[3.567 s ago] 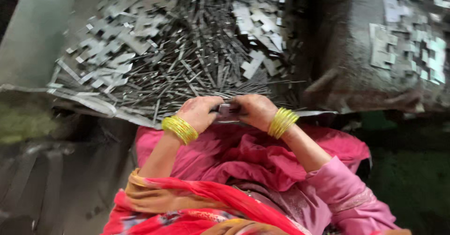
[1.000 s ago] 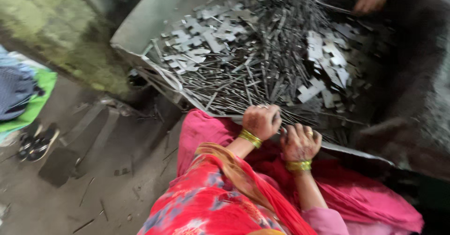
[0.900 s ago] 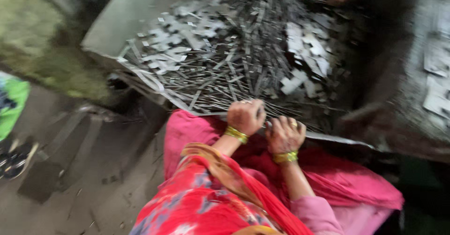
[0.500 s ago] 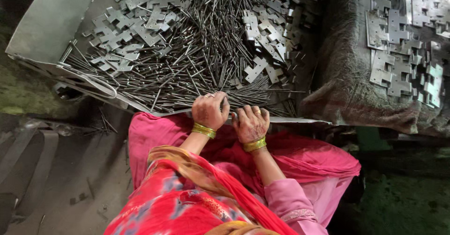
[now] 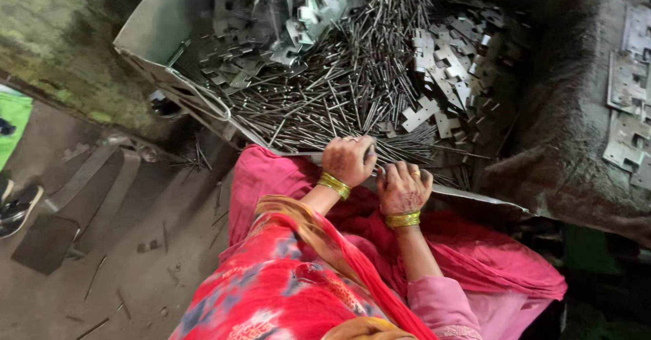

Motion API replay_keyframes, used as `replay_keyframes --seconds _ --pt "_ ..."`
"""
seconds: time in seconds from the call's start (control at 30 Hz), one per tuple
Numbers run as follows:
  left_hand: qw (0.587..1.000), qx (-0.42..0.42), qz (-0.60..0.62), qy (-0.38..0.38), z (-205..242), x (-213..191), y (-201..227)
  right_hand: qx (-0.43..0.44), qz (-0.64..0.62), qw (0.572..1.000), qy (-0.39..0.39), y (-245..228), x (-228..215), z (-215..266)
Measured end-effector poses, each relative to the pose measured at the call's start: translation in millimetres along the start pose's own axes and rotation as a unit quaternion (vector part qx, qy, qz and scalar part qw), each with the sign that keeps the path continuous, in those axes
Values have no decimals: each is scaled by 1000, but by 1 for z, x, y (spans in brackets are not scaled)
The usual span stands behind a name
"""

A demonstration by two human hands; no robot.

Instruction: The person sits on the floor and repeatedly picks up small metal plates and thin metal rods from a large pile. She inserts the rods into holes in the plates and places the assembled units into a separate pile to her right. The process continues with consistent hand movements and no tools visible.

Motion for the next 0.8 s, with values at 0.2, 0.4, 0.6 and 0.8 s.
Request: replay_keyframes --seconds 0.2,0.4,0.6,0.8 --pt "1000 14 12 17 5 -1 -2 -6 11 1000 1 -1 -1 -2" --pt "998 3 -11 -54 5 -2 -5 -17 38 999 14 3 3 2" --pt "983 -68 -39 168 8 -28 -32 -28 58 998 26 7 10 6" --pt "743 -503 -208 390 -10 -62 -180 -39 79 996 13 18 21 20"
Point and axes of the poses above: each hand's wrist, its own z-axis away from the middle knuckle, its own x-axis out of the palm, y = z × x, the point moved 1 cm from there along -z, towards the middle knuckle, and after that the axes turned 12 degrees about y, right-handed, at the moved point
